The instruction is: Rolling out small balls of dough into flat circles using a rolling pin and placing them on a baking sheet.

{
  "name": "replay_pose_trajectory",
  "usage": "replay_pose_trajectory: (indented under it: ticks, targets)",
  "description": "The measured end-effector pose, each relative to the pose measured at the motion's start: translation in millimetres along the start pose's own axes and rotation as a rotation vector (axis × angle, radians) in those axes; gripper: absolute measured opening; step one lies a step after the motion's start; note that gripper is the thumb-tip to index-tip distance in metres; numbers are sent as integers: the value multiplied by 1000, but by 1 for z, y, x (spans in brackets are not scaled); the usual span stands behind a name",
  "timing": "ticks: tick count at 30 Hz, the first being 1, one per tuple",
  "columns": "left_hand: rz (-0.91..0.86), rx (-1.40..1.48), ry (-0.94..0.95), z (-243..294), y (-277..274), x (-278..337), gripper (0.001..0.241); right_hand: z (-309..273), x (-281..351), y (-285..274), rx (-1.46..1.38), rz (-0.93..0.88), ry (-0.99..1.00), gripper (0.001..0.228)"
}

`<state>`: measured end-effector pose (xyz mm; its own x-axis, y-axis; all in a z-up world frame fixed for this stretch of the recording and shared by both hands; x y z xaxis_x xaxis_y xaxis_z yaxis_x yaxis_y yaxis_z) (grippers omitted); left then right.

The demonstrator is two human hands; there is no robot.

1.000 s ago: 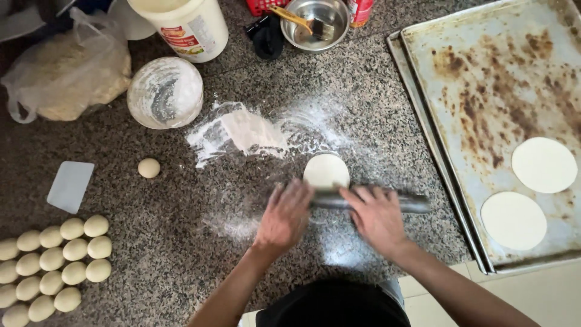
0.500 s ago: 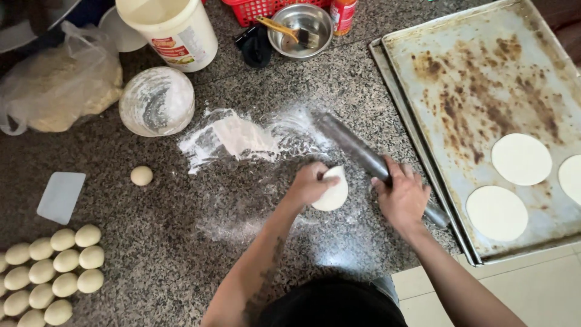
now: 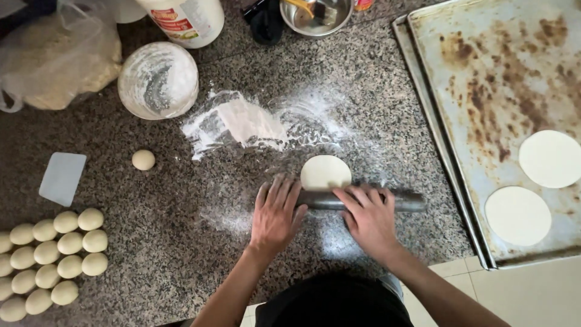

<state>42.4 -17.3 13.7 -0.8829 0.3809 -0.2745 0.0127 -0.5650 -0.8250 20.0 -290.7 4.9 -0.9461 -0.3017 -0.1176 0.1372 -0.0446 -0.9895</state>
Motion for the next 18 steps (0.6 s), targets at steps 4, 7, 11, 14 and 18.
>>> replay_pose_trajectory:
  ticks: [4,7,11,14,18]
  targets:
    - [-367,21,-324,18,-27,-68,70,-8,-55,-53,10,39,42,63]
    - [-423,-191,-351,-4,-25,-143,76,12,-133,-67,97,-475,56,79]
    - [-231,-211,-377,-36,-11,-208,75,43,-194,-42,42,-183,164,84]
    - [-192,-210,-364,-35,-10,-201,70,40,-182,-34,19,69,183,82]
    - [-386,-232,-360,-1,-15,-140,75,12,-123,-35,102,14,154,92]
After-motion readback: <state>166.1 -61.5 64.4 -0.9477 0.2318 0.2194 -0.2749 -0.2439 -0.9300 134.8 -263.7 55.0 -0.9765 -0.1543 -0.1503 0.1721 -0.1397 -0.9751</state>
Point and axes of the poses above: each hand's wrist, its own x-axis away from the middle knuckle, its own y-axis out of the palm, z = x × y, the point moved 3 cm from there along -x, towards the middle knuckle, and after that the axes turned 13 degrees about x, right-handed, at the moved point
